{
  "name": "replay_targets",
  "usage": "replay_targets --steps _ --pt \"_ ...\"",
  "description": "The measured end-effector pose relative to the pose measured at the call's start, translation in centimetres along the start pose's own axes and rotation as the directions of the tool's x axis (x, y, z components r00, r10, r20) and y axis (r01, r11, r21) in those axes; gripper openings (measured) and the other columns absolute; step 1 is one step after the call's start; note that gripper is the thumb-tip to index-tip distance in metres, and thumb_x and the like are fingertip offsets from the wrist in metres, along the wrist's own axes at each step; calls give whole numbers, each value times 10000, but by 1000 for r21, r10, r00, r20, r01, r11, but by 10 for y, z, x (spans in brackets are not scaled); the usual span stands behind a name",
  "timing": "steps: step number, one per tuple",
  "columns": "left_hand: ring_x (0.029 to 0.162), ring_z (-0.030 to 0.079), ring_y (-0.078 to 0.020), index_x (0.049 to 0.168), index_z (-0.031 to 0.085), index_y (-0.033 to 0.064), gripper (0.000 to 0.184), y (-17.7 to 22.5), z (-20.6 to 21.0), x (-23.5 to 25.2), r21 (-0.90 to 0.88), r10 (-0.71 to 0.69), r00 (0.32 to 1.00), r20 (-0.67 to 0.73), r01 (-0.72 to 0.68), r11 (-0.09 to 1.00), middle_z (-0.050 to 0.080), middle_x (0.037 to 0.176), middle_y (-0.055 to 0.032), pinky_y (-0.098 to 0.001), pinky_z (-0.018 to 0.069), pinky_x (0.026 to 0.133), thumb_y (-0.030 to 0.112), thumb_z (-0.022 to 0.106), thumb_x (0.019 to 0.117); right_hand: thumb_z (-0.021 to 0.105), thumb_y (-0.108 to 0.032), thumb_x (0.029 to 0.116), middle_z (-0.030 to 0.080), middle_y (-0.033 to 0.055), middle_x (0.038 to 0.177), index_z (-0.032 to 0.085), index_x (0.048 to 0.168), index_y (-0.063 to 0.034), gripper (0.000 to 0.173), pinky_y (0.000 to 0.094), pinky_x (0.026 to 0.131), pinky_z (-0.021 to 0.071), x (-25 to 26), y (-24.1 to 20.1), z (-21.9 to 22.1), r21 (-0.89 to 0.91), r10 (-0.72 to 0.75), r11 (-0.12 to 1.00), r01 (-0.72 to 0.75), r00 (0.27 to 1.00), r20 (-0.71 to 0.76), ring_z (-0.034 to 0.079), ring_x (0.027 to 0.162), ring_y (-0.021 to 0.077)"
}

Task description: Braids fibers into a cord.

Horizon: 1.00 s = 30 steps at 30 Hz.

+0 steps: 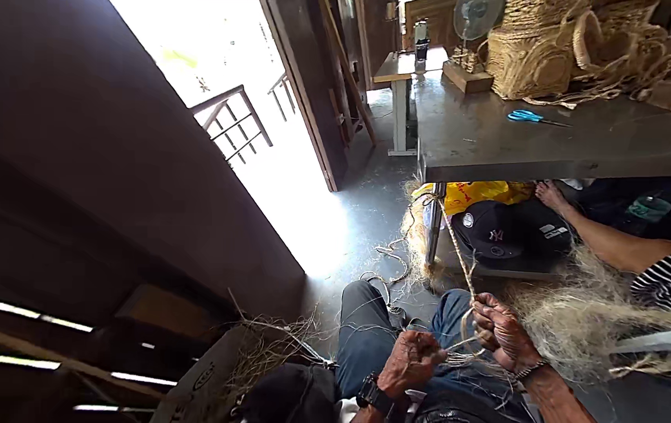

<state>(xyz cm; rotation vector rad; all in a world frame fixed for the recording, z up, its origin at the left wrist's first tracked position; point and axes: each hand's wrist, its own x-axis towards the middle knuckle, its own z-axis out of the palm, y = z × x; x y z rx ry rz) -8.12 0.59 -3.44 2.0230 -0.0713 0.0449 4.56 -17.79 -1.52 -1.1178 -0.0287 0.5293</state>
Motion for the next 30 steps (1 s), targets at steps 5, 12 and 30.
replay_targets --steps 5,12,30 --pt "842 680 -133 1040 754 45 271 0 -22 -16 -71 -59 950 -307 39 997 719 930 -50 -347 576 816 292 678 959 426 -65 1032 346 -85 515 590 949 -134 197 176 348 303 0 -9 -8 -59 -51 997 50 999 -5 310 376 14" --pt "946 690 -214 1132 724 27 256 -29 -45 -12 -199 -382 759 -527 327 924 719 1021 -117 -434 547 914 210 658 965 415 -59 1033 356 -88 501 574 919 -154 217 175 346 312 -2 -8 6 -105 -49 993 51 999 21 316 366 8" --pt "775 696 -164 1087 719 7 168 -49 -50 -17 -437 -429 757 -494 211 874 713 931 -101 -355 603 769 109 633 983 410 -83 1045 351 -95 500 585 886 -172 253 168 345 290 -6 -8 4 -67 -107 992 106 994 -10 299 366 3"
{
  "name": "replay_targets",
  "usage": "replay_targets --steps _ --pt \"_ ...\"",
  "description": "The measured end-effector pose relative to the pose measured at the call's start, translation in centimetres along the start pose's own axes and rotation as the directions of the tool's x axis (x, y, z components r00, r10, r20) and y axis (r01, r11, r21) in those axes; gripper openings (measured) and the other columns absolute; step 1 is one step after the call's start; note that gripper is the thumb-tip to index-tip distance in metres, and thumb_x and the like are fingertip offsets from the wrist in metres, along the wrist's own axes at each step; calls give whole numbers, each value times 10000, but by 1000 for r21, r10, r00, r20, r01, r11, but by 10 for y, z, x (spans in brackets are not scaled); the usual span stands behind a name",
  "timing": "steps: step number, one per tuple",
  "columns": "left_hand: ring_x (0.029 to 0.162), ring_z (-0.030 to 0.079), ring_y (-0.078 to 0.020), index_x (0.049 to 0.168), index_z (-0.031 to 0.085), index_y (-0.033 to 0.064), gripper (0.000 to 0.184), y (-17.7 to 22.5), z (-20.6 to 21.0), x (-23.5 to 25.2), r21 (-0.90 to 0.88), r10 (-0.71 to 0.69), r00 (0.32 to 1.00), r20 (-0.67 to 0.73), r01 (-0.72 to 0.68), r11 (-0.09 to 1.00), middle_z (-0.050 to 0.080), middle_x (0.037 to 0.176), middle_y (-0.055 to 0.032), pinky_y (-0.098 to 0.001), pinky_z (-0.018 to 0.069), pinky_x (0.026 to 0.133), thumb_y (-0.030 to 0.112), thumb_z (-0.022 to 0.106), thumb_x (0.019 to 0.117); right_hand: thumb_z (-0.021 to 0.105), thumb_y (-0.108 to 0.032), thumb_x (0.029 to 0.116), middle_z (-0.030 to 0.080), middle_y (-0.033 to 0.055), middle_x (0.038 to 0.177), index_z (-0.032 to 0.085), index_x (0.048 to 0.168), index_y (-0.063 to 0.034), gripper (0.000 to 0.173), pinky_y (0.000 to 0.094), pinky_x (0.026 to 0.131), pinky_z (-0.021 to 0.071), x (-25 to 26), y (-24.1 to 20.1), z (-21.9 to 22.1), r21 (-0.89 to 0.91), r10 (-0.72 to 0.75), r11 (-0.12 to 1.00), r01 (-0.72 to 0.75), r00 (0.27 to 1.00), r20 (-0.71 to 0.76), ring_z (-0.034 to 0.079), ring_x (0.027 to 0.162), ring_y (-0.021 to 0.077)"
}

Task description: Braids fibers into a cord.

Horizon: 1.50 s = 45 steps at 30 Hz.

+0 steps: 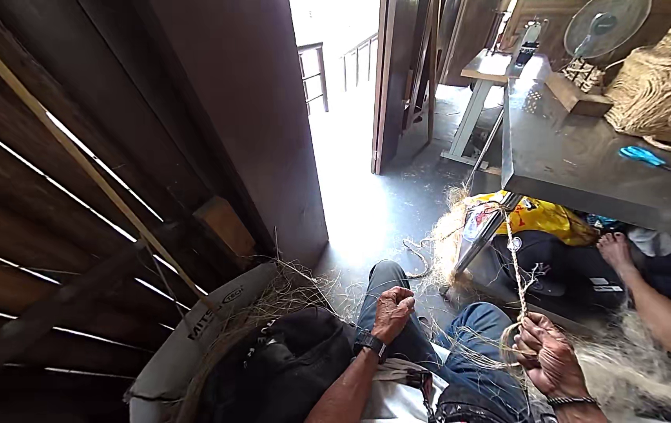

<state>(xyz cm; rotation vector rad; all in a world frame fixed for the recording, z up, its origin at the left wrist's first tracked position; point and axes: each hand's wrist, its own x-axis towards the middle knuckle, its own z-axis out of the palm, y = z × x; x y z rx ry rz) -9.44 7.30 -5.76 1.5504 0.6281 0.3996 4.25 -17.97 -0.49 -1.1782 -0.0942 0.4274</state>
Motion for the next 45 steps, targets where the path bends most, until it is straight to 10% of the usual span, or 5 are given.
replay_targets --steps 45 --pt "741 701 -162 1075 708 -18 137 2 -4 -2 -16 19 999 26 -18 1000 719 898 -104 -329 609 729 48 621 991 438 -30 1019 335 -80 515 582 884 -108 213 174 371 301 -3 -13 7 49 -21 999 21 1000 5 297 383 11"
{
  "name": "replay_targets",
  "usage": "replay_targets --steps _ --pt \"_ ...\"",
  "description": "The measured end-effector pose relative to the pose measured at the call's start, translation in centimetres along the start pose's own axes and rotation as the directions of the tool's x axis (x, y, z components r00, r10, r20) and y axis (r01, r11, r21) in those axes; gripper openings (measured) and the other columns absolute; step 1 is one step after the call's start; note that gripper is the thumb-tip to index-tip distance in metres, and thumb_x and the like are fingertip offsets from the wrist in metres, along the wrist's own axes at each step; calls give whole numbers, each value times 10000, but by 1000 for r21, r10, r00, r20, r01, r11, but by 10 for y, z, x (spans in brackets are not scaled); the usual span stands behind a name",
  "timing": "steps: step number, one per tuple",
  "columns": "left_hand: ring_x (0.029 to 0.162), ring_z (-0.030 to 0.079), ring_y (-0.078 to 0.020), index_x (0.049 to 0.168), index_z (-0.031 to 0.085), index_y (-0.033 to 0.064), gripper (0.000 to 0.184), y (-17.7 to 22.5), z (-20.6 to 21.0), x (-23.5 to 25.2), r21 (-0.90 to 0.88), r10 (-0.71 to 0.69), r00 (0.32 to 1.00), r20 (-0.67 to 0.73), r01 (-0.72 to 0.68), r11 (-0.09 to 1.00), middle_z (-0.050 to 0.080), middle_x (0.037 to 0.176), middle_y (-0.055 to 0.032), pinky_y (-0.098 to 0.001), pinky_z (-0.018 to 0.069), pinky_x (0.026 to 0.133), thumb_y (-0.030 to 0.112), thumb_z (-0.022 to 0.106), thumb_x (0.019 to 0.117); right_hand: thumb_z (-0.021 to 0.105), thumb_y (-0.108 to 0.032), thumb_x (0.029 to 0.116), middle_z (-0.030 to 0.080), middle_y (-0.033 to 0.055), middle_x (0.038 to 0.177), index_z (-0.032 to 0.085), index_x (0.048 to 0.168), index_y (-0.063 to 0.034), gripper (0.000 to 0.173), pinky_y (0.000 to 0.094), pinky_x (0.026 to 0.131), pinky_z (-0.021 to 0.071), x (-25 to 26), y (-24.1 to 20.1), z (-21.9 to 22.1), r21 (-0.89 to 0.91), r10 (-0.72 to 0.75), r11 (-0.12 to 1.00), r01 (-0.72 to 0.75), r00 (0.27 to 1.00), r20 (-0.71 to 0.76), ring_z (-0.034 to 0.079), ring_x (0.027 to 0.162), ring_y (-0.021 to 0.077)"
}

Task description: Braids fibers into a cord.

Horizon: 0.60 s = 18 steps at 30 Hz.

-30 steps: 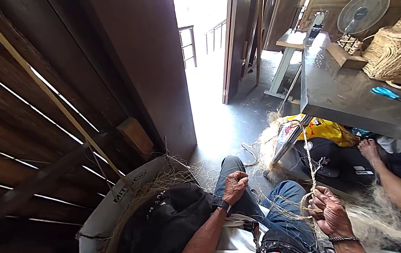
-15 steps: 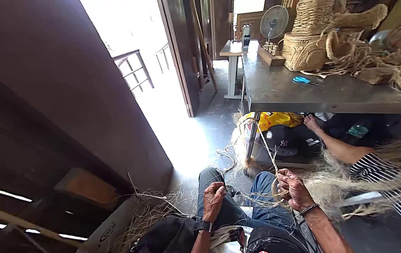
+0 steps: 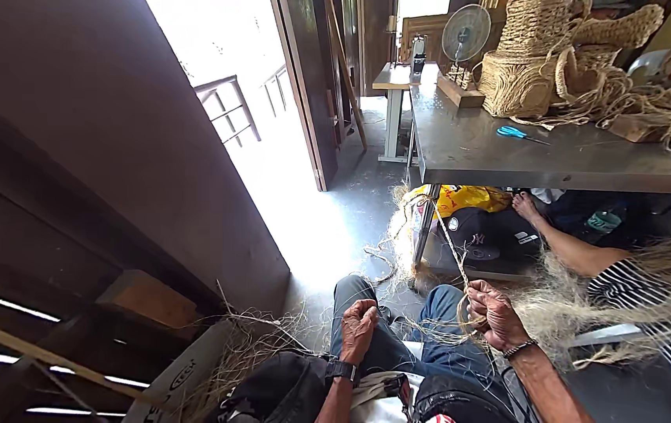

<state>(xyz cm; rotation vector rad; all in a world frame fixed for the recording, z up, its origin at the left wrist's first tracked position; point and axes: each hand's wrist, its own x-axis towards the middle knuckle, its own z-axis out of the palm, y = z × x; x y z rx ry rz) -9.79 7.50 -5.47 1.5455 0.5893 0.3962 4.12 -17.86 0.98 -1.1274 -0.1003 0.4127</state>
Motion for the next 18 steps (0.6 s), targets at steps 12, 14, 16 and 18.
replay_targets --steps 12,14,16,18 --pt "725 695 -156 1069 710 -15 135 -3 0 1 -12 8 1000 -2 -8 1000 718 880 -93 -321 606 712 49 622 989 440 -32 1015 326 -81 513 585 878 -108 214 174 369 293 0 0 -1 -2 -2 1000 2 1000 -3 289 382 12" --pt "723 696 -155 1067 709 -17 132 -3 0 1 -15 8 1000 -2 -8 1000 717 876 -94 -319 607 711 44 623 988 441 -29 1009 329 -81 510 590 877 -108 214 173 368 291 0 0 -1 -6 -4 1000 4 1000 2 291 380 12" --pt "723 695 -155 1062 709 -19 129 -3 0 1 -20 13 1000 -2 -13 1000 717 873 -95 -319 607 710 43 625 986 444 -33 1012 330 -81 512 592 880 -108 211 172 368 294 1 1 -2 -6 -3 1000 3 1000 5 297 381 11" --pt "731 701 -160 1069 709 -19 132 -3 0 1 -18 11 1000 -2 -11 1000 720 882 -98 -326 611 717 46 630 985 447 -38 1019 331 -80 515 589 883 -106 208 172 370 299 1 2 -2 -9 0 1000 0 1000 1 300 384 10"
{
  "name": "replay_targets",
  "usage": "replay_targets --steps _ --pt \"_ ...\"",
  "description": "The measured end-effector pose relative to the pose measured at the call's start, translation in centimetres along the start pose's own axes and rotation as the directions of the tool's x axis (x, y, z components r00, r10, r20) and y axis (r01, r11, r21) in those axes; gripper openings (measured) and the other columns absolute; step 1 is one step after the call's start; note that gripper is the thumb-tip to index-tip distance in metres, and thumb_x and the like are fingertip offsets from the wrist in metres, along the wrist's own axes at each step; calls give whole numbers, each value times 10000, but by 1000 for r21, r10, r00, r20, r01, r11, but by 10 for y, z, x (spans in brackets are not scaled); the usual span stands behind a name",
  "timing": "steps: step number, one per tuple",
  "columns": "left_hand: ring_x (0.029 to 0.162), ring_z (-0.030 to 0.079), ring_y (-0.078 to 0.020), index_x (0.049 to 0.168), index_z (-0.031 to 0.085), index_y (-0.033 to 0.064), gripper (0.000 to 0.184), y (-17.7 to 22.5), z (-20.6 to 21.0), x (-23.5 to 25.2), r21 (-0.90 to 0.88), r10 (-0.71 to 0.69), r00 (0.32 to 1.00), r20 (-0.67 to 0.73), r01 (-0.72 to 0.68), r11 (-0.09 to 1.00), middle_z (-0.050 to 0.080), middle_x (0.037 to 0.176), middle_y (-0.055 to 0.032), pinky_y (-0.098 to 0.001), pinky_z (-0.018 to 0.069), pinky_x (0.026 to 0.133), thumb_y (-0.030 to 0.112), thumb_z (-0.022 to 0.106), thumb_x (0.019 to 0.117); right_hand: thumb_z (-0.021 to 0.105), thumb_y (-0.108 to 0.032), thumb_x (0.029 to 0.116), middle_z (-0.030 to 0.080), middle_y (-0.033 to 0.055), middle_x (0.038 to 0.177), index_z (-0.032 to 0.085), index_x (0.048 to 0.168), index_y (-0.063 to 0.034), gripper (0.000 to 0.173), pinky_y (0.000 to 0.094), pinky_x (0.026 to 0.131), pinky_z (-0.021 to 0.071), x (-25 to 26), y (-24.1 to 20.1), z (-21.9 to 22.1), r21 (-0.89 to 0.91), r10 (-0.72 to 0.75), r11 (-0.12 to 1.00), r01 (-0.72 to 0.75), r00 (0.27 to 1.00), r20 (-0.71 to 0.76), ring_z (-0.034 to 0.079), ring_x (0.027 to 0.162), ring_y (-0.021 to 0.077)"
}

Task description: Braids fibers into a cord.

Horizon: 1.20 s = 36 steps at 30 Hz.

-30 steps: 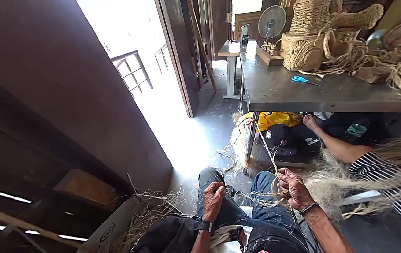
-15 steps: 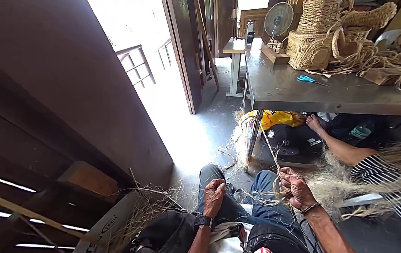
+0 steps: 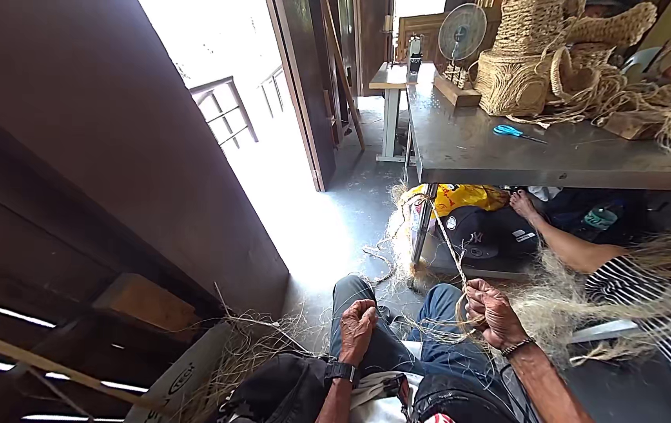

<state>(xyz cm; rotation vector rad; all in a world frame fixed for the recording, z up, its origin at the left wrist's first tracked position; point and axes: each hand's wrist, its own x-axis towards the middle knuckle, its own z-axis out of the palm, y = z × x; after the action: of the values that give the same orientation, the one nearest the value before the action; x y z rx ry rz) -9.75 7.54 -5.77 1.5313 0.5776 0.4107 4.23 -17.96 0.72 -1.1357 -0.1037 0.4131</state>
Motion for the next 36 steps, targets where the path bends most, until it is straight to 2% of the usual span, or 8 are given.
replay_targets --steps 7,20,24,26,36 --pt "748 704 -168 1088 705 -18 145 0 0 0 5 -16 1000 1 16 1000 721 900 -102 -333 610 732 57 622 995 443 -41 1028 329 -82 515 584 889 -110 210 177 370 299 -1 -1 0 9 3 1000 -3 1000 -19 291 384 13" --pt "710 690 -154 1060 710 -19 126 1 0 0 -15 -7 1000 -2 7 1000 713 853 -93 -314 603 703 39 625 987 446 -36 1017 326 -79 514 591 888 -107 206 175 369 296 0 -1 2 11 0 1000 0 1000 1 290 382 13" --pt "725 687 -145 1093 706 -16 153 3 -1 -1 6 -7 1000 8 7 1000 713 875 -89 -317 602 724 50 609 995 440 -40 1028 330 -86 521 588 915 -115 200 170 371 305 0 1 2 -17 7 1000 -7 1000 -2 297 386 11" --pt "744 691 -152 1110 704 -18 169 4 -2 -1 11 -9 1000 10 9 1000 715 910 -98 -329 604 742 60 605 998 438 -48 1023 335 -89 516 591 908 -125 207 169 366 308 1 2 3 -28 6 1000 -6 1000 8 300 382 9" --pt "744 680 -134 1112 700 -16 176 2 0 -1 7 -7 1000 15 7 1000 706 909 -92 -317 596 742 74 603 996 434 -68 1033 344 -96 504 591 865 -163 249 164 363 309 1 6 -4 -68 3 998 -2 1000 10 298 378 4"
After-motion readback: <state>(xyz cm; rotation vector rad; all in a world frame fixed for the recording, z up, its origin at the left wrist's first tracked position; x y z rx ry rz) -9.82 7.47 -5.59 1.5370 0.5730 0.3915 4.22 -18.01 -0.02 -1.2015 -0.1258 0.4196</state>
